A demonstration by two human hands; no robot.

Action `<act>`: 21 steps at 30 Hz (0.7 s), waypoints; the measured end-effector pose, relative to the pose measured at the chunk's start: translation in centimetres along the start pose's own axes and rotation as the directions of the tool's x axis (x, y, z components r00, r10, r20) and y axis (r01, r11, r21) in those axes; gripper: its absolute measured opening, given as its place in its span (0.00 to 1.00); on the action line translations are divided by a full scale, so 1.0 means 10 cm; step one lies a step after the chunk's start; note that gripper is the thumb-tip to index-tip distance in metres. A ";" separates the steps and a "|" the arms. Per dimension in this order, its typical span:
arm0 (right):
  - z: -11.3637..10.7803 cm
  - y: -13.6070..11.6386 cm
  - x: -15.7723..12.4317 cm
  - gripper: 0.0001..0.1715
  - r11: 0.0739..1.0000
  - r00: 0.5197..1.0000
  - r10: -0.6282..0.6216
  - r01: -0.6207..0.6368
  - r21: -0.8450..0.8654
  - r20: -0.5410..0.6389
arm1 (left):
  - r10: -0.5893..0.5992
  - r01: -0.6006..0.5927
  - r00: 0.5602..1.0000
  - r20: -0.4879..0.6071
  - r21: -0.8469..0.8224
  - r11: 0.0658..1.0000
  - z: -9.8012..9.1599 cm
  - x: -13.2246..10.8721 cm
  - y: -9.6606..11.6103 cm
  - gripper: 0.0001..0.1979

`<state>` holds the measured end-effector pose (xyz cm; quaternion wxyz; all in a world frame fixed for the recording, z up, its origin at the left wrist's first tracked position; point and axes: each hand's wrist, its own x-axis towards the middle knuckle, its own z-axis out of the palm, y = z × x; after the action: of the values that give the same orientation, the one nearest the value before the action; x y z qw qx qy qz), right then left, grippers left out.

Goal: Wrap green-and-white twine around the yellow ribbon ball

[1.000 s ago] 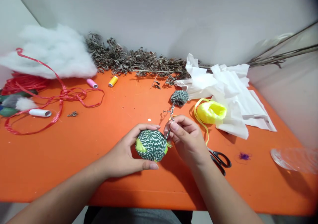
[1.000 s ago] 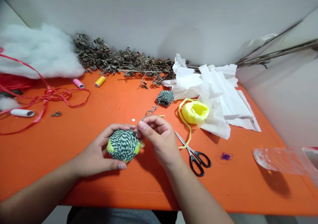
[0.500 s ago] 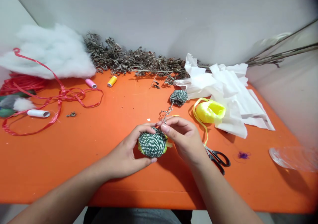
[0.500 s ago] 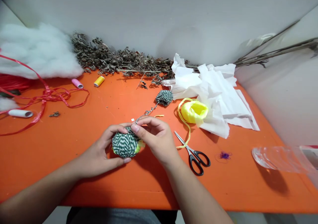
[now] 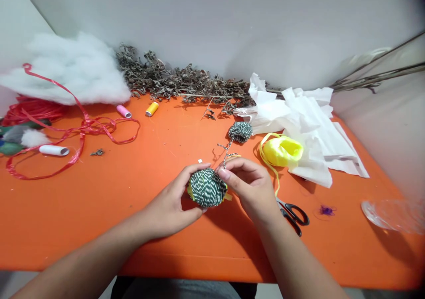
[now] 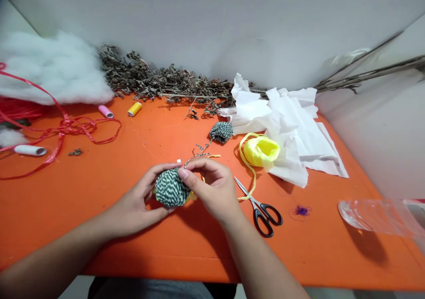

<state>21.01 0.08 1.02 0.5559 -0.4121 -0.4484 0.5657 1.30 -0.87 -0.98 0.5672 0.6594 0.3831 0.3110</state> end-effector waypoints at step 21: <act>0.03 0.00 0.03 0.08 0.992 0.989 0.115 -0.111 0.056 -0.088 | -0.092 0.096 0.995 0.040 -0.087 0.992 0.00 -0.02 0.07 0.31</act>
<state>20.70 0.34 1.10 0.5532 -0.4480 -0.3841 0.5880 1.33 -1.07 -0.24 0.6169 0.6201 0.3892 0.2888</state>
